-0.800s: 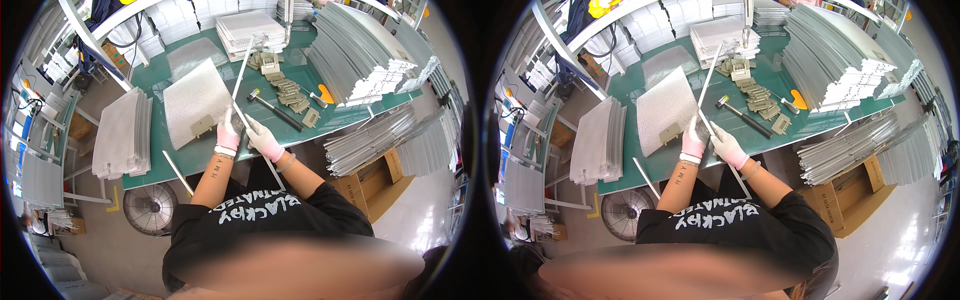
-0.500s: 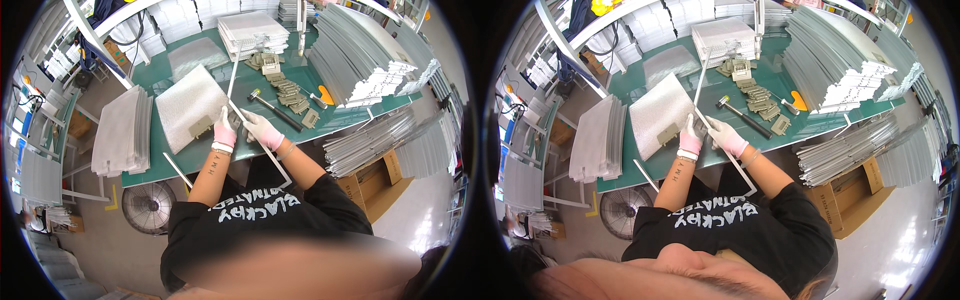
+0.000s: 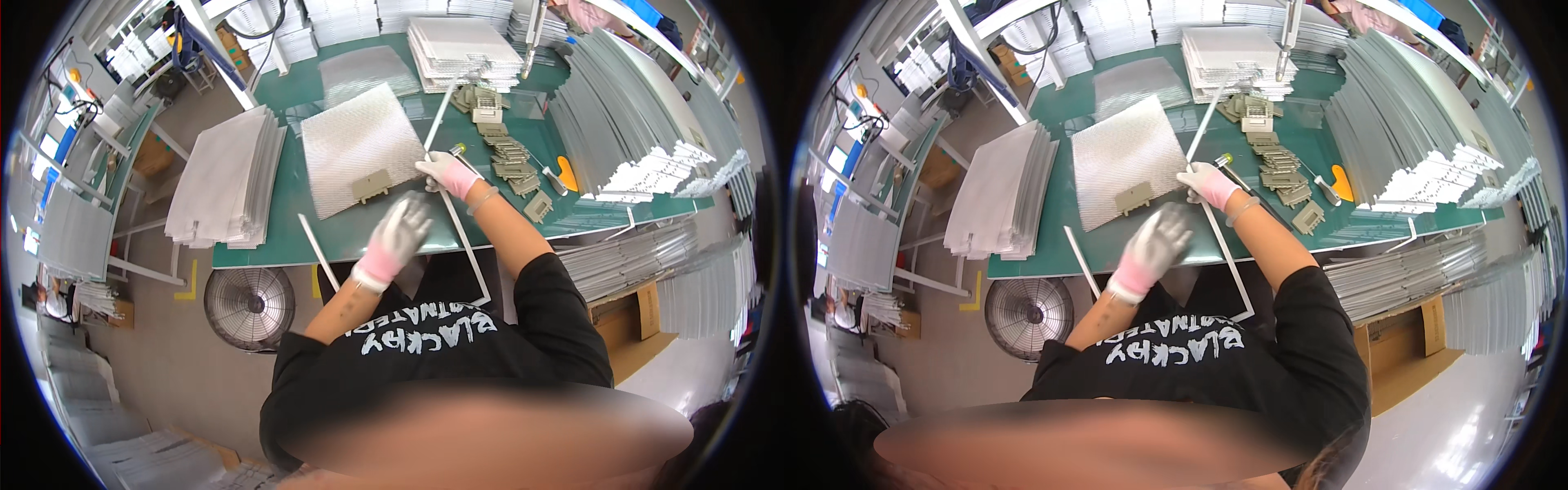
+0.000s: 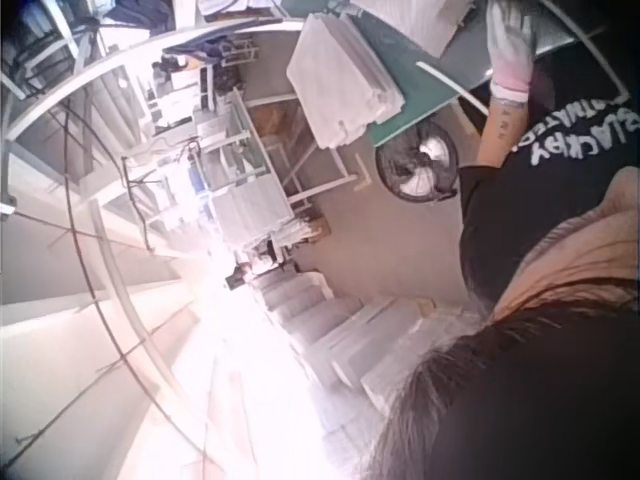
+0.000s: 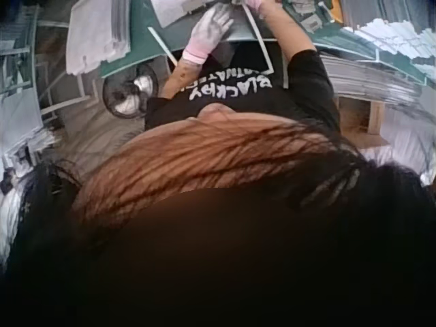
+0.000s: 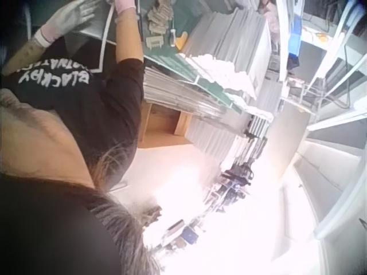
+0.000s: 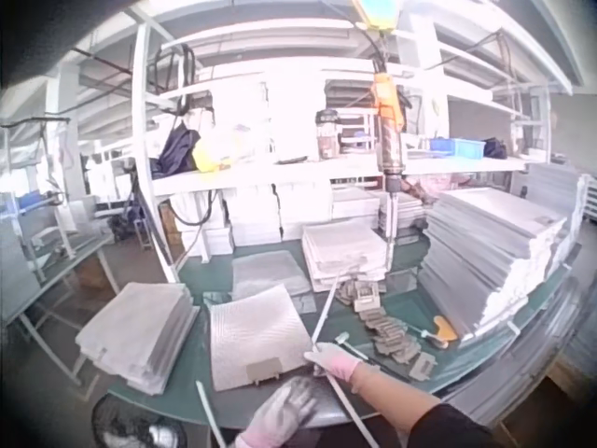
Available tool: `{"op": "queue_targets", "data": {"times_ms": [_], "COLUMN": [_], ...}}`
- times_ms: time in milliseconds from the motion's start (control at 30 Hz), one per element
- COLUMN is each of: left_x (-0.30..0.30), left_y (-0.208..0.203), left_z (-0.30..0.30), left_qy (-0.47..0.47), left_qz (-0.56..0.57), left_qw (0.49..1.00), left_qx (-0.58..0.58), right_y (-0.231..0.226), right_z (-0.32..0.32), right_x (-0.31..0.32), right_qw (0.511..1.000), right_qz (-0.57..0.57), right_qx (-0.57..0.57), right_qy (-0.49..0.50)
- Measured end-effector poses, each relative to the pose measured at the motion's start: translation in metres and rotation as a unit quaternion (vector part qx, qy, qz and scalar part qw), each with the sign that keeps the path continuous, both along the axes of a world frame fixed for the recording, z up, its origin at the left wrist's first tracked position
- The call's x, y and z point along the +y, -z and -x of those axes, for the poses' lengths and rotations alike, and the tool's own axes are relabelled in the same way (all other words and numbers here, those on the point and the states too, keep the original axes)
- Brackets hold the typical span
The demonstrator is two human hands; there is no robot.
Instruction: Assembling mesh filters by inserting mesh sheets into metal frames and securing them with a hammer and a power drill.
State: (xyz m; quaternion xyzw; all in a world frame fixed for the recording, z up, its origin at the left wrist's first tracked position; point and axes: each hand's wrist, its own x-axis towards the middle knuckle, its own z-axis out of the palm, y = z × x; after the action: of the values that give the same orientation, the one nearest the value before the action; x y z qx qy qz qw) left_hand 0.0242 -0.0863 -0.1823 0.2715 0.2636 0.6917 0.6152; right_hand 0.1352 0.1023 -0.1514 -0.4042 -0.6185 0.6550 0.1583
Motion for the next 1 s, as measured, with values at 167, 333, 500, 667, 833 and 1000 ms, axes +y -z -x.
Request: {"op": "queue_targets", "data": {"times_ms": [167,333,500,667,833,1000], "left_x": [-0.039,-0.038,-0.053,-0.054,-0.085,-0.134], "left_y": [-0.013,-0.032,-0.075,-0.096,-0.114,-0.105], "left_z": [0.160,0.168,0.141,0.109,0.087,0.111], "left_qy": [-0.430,-0.040,-0.165,-0.278,-0.231,-0.209], "left_qz": [0.000,0.032,0.044,-0.016,-0.093,-0.094], "left_qw": [0.598,0.993,0.947,0.895,0.919,0.914], "left_qx": [0.676,0.104,0.271,0.348,0.306,0.334], "right_y": [0.000,0.003,-0.034,-0.055,-0.069,-0.108], "right_z": [-0.013,-0.021,-0.053,-0.079,-0.094,-0.097], "right_x": [-0.012,-0.019,-0.052,-0.075,-0.117,-0.151], "right_qw": [0.977,0.979,0.967,0.952,0.955,0.908], "right_qz": [0.119,0.060,0.016,-0.050,-0.122,-0.269], "right_qx": [0.175,0.193,0.249,0.298,0.262,0.319], "right_qy": [0.026,0.020,0.044,0.056,0.071,0.021]}}
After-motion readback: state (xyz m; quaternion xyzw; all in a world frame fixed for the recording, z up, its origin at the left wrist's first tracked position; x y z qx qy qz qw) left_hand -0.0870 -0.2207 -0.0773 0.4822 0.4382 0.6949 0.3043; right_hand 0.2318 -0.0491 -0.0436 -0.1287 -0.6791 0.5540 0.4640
